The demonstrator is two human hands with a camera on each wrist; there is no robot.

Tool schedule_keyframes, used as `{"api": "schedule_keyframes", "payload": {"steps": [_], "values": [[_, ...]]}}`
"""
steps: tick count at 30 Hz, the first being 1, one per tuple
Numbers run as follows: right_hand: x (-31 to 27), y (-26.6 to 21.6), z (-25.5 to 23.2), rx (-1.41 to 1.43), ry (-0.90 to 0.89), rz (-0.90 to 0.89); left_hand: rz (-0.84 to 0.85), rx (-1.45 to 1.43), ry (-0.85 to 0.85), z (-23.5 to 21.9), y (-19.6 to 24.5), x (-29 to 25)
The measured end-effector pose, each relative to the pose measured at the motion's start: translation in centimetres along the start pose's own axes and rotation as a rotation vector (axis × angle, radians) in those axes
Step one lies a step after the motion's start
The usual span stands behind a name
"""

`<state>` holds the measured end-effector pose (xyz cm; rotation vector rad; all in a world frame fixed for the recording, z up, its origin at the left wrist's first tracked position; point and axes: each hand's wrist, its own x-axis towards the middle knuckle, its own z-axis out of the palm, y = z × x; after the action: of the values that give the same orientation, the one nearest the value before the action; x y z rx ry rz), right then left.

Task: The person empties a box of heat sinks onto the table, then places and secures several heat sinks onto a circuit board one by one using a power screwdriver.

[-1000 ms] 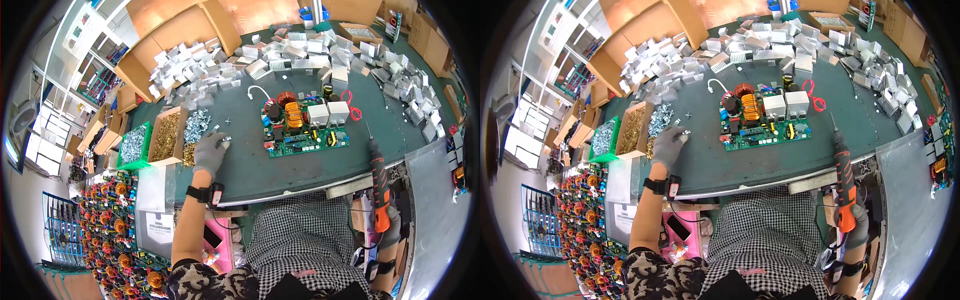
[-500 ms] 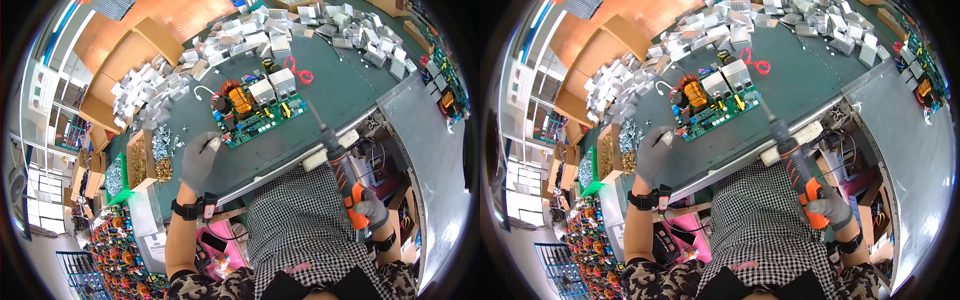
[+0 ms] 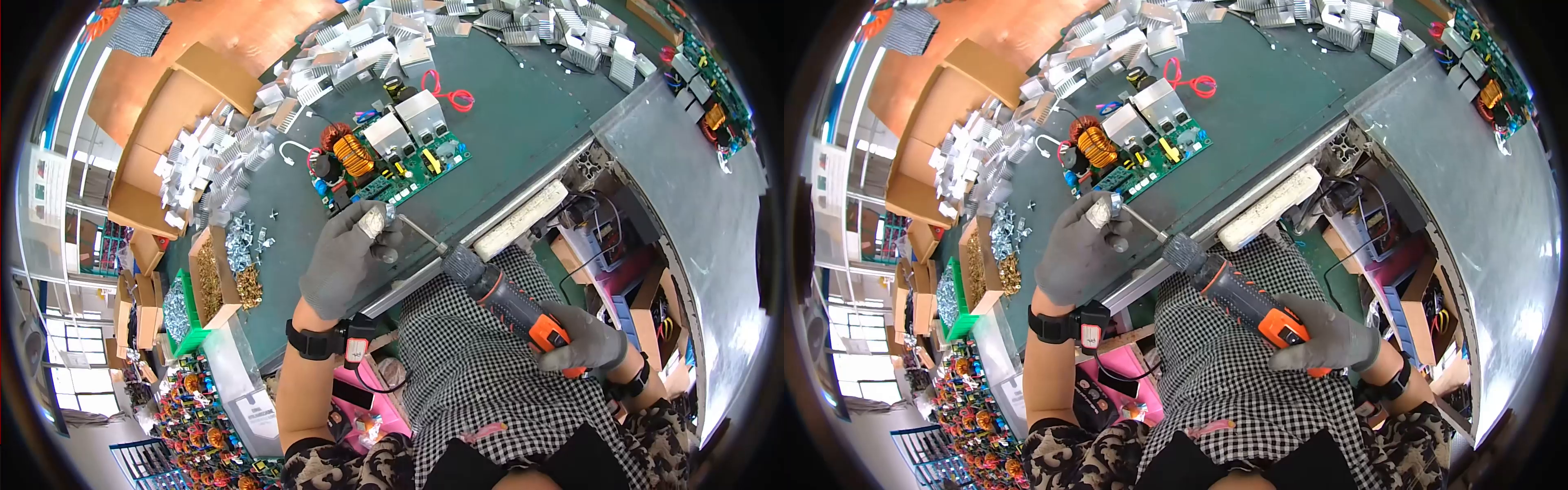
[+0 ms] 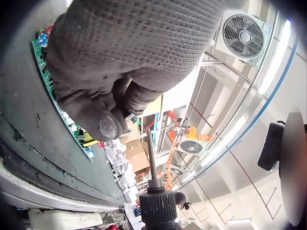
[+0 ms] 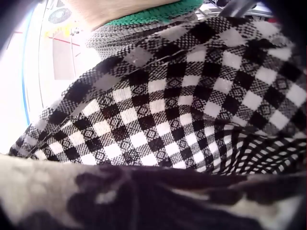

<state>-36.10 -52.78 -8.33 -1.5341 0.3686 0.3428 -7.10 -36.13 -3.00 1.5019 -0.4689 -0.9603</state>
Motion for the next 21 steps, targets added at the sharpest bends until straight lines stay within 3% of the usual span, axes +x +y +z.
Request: {"api": "schedule_keyframes", "payload": {"steps": [10, 12, 16, 18, 19, 21], "values": [[0.6, 0.0, -0.5, -0.033, -0.029, 0.019, 0.023, 0.123, -0.045, -0.6, 0.4, 0.2], [0.7, 0.5, -0.9, 0.283, -0.177, 0.074, 0.03, 0.119, -0.055, -0.8, 0.7, 0.2], [0.6, 0.4, -0.9, 0.39, -0.282, 0.06, 0.07, 0.284, -0.159, -1.4, 1.6, 0.5], [-0.1, -1.9, 0.4, -0.28, 0.178, -0.054, 0.078, 0.359, -0.162, -1.0, 1.9, 0.7], [0.0, -2.1, 0.8, -0.279, 0.178, -0.05, 0.023, 0.292, -0.088, -0.6, 2.0, 0.6], [0.3, -2.3, 1.2, -0.663, 0.469, -0.251, -0.025, 0.224, -0.019, -0.2, 2.0, 1.0]]}}
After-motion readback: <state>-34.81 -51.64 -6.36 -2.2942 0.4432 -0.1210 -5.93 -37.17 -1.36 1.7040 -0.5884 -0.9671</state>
